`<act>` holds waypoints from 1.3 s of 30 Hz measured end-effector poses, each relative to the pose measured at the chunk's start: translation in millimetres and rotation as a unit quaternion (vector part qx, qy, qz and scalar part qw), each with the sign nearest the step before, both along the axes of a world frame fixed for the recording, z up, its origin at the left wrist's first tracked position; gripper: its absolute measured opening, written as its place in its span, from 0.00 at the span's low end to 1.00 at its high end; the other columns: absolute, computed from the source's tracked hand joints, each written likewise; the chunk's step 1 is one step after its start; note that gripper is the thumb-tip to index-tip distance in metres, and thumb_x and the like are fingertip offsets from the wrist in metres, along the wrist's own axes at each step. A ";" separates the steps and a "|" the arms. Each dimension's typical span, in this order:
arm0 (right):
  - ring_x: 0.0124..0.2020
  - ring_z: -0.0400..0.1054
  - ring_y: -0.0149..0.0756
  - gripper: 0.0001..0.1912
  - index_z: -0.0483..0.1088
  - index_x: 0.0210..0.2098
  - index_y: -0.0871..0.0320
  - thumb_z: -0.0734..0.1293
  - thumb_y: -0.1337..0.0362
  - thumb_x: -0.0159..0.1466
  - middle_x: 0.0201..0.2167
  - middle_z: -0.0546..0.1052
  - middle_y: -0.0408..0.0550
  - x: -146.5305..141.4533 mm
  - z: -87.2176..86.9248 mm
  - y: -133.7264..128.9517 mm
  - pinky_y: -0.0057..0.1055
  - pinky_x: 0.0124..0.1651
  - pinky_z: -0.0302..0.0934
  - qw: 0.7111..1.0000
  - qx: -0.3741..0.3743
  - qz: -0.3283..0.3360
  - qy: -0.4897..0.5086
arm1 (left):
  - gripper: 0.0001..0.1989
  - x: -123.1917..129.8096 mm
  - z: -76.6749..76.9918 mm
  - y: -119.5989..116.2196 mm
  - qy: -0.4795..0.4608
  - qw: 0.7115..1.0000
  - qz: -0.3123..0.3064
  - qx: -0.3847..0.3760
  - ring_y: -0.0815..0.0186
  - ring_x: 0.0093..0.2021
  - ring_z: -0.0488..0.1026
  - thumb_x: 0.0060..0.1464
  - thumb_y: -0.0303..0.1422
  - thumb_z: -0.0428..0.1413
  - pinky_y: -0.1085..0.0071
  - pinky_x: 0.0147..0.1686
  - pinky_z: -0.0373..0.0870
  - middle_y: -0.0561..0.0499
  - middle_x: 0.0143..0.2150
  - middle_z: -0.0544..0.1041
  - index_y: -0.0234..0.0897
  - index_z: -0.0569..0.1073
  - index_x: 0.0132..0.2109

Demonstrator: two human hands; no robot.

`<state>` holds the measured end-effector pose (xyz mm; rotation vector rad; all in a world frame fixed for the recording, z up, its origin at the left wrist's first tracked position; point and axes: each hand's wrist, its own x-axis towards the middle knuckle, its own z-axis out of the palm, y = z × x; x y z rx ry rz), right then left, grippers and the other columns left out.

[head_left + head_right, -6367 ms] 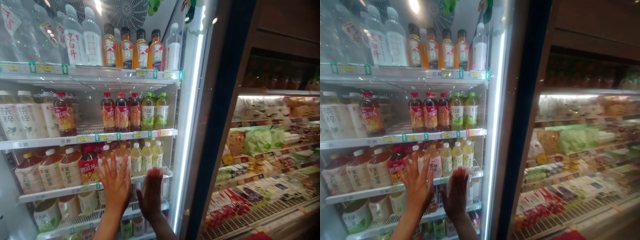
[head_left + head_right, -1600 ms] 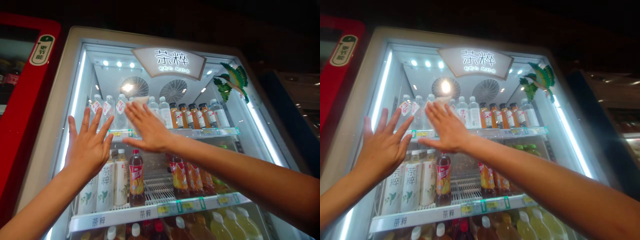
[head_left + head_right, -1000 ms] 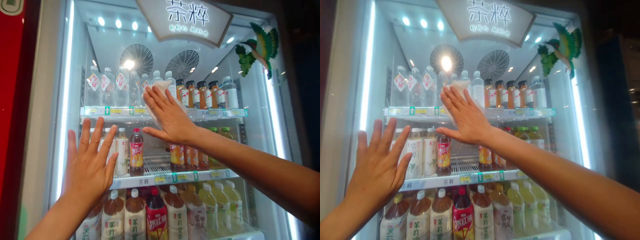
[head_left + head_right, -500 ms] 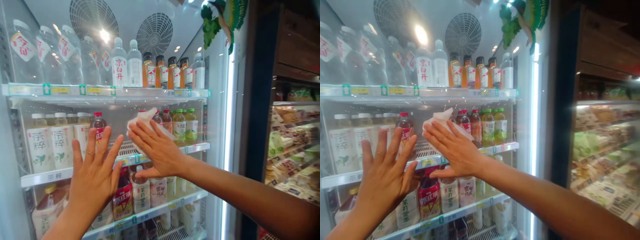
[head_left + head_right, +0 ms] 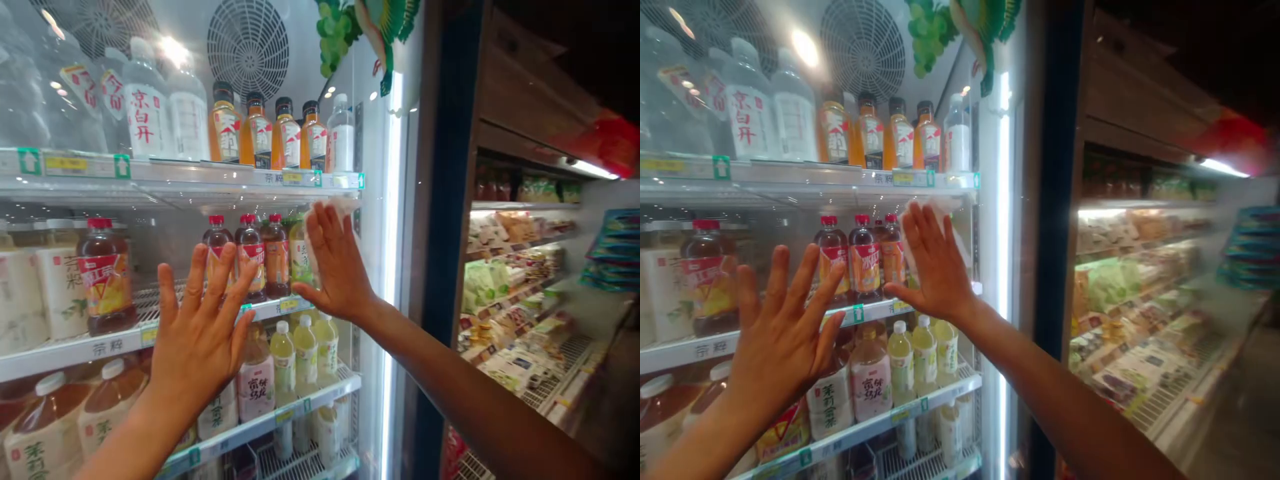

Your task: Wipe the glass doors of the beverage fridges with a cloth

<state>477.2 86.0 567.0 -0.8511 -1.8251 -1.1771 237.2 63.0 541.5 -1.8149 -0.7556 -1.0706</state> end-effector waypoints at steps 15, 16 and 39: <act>0.79 0.25 0.47 0.53 0.17 0.74 0.59 0.44 0.29 0.67 0.79 0.30 0.51 69.3 -31.2 1.6 0.54 0.78 0.30 0.999 -0.029 -0.009 -0.021 | 0.36 74.6 -5.0 3.2 0.023 1.000 -0.008 0.009 0.57 0.79 0.27 0.69 0.39 0.47 0.46 0.75 0.22 0.53 0.79 0.36 0.46 0.41 0.77; 0.79 0.26 0.47 0.53 0.18 0.75 0.58 0.44 0.30 0.68 0.79 0.31 0.50 70.7 -33.4 1.7 0.54 0.78 0.31 0.999 -0.027 -0.007 -0.019 | 0.36 74.6 -5.6 2.7 0.024 1.000 -0.004 0.009 0.56 0.79 0.27 0.69 0.38 0.47 0.46 0.75 0.22 0.52 0.79 0.36 0.46 0.41 0.76; 0.77 0.35 0.60 0.53 0.22 0.75 0.60 0.53 0.35 0.69 0.77 0.44 0.61 -103.6 -85.4 -11.9 0.72 0.71 0.42 0.984 -0.051 0.047 0.164 | 0.40 -49.5 -49.0 -19.2 -0.072 0.994 0.072 -0.049 0.55 0.79 0.27 0.65 0.34 0.53 0.42 0.74 0.24 0.56 0.79 0.33 0.56 0.42 0.76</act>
